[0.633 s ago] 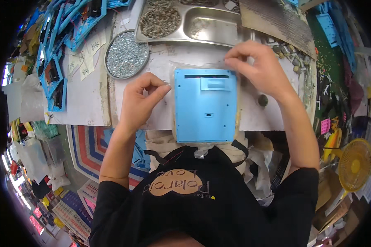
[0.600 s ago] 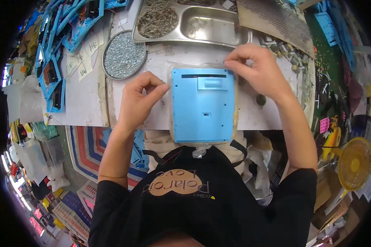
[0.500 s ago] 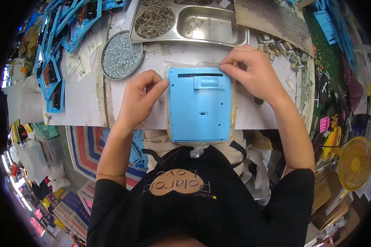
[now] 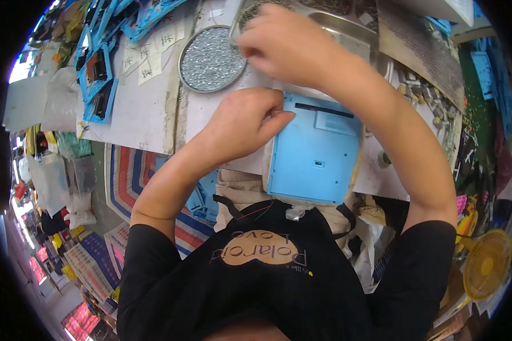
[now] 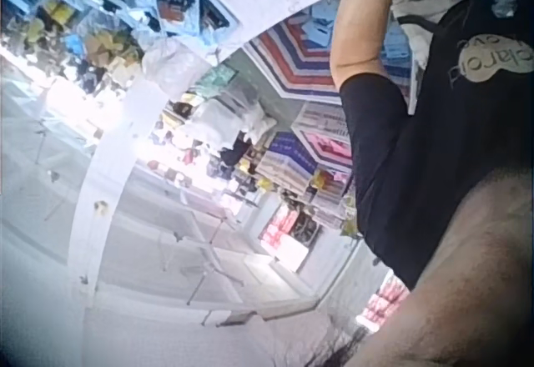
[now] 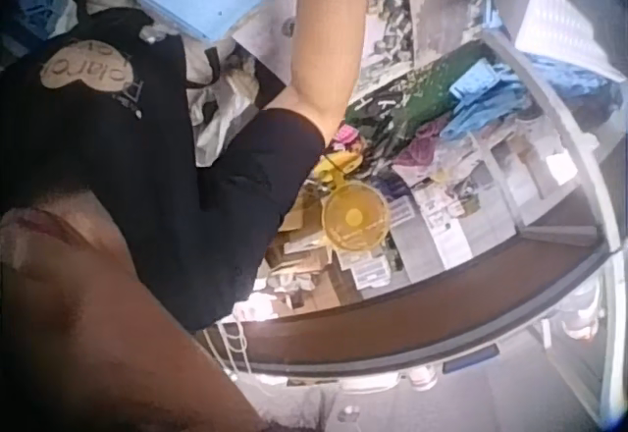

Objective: Assembling electronic components by soldering internal wires and using a power screwdriver to secure the plastic shell.

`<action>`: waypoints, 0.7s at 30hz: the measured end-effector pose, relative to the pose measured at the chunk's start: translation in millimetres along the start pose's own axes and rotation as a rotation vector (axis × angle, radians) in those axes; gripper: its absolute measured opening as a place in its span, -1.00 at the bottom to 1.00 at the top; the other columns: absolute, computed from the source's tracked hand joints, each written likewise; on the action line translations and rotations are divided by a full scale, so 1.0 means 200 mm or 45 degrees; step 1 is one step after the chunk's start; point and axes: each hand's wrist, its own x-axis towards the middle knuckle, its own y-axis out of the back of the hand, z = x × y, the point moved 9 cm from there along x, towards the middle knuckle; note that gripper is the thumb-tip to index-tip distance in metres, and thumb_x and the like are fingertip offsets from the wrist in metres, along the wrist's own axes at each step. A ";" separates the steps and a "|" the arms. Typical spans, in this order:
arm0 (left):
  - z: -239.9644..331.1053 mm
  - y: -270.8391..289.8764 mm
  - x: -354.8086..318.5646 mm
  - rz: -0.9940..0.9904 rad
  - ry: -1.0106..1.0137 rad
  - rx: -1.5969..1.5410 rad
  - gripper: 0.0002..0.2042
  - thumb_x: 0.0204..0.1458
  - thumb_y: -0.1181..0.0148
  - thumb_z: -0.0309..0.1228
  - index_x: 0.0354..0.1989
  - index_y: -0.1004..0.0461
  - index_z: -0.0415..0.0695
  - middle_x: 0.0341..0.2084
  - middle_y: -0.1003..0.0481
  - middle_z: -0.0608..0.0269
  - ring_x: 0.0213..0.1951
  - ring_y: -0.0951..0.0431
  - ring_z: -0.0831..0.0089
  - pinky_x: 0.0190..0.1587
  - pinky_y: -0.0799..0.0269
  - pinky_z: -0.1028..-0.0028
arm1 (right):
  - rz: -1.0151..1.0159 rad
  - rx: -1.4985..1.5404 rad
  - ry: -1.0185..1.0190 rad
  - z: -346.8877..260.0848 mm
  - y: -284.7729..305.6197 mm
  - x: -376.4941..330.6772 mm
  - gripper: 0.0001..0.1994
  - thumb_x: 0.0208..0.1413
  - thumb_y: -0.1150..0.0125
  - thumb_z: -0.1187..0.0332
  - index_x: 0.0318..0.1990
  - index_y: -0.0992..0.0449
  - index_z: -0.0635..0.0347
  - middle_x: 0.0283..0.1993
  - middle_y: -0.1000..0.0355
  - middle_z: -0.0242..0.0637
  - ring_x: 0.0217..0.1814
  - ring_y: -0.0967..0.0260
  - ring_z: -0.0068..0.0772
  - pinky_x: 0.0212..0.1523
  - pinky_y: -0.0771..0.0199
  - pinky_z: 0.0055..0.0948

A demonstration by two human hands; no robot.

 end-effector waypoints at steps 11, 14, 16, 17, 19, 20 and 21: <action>-0.13 0.07 -0.04 0.098 0.172 -0.238 -0.73 0.05 -0.41 -0.27 -0.47 -0.54 -0.23 -0.64 -0.44 0.15 -0.57 -0.43 0.25 -0.42 -0.38 0.32 | -0.227 -0.471 0.053 0.03 -0.40 0.37 -0.91 0.12 -0.29 0.33 -0.31 -0.64 0.10 -0.21 -0.55 -0.37 0.06 -0.40 -0.26 -0.02 -0.44 -0.23; -0.32 0.38 -0.05 0.571 0.200 0.383 -0.76 0.01 -0.44 -0.27 -0.36 -0.61 -0.21 -0.50 -0.55 0.12 -0.38 -0.54 0.17 -0.24 -0.46 0.28 | -0.274 -0.428 -0.208 0.13 -0.19 0.27 -0.56 0.26 -0.22 0.12 0.17 -0.40 0.18 0.15 -0.43 -0.14 0.27 -0.34 -0.16 0.28 -0.29 -0.27; -0.45 0.43 -0.05 0.451 0.260 0.784 -0.79 -0.01 -0.42 -0.32 -0.32 -0.63 -0.20 -0.35 -0.61 0.09 -0.21 -0.59 0.10 -0.07 -0.45 0.22 | -0.097 -0.103 -0.283 0.08 0.00 0.12 -0.66 0.23 -0.23 0.21 0.05 -0.43 0.20 0.03 -0.43 -0.18 0.15 -0.36 -0.17 0.18 -0.32 -0.28; -0.52 0.42 -0.06 0.396 0.277 0.652 -0.82 0.02 -0.39 -0.35 -0.32 -0.64 -0.22 -0.35 -0.61 0.08 -0.24 -0.60 0.13 -0.10 -0.47 0.26 | 0.158 0.228 -0.233 0.04 0.13 -0.03 -0.94 0.14 -0.27 0.42 -0.32 -0.57 0.20 -0.28 -0.50 -0.31 -0.09 -0.42 -0.23 -0.07 -0.41 -0.28; -0.52 0.43 -0.06 0.420 0.254 0.543 -0.83 0.03 -0.39 -0.37 -0.33 -0.64 -0.24 -0.35 -0.61 0.09 -0.26 -0.60 0.16 -0.13 -0.47 0.29 | 0.146 0.194 -0.248 -0.03 0.26 -0.30 -0.95 0.10 -0.27 0.48 -0.34 -0.53 0.23 -0.32 -0.43 -0.28 -0.19 -0.39 -0.22 -0.10 -0.39 -0.29; -0.53 0.44 -0.07 0.429 0.252 0.499 -0.83 0.03 -0.39 -0.38 -0.33 -0.64 -0.25 -0.35 -0.62 0.09 -0.27 -0.60 0.17 -0.14 -0.47 0.31 | 0.065 0.189 -0.316 -0.07 0.29 -0.44 -0.93 0.06 -0.30 0.45 -0.35 -0.53 0.21 -0.34 -0.43 -0.26 -0.16 -0.39 -0.18 -0.11 -0.39 -0.25; -0.53 0.46 -0.08 0.459 0.260 0.488 -0.82 0.05 -0.38 -0.38 -0.34 -0.64 -0.27 -0.37 -0.62 0.09 -0.31 -0.60 0.21 -0.17 -0.47 0.34 | -0.014 0.183 -0.380 -0.10 0.31 -0.55 -0.91 0.03 -0.33 0.42 -0.37 -0.54 0.18 -0.35 -0.43 -0.25 -0.14 -0.38 -0.14 -0.11 -0.40 -0.20</action>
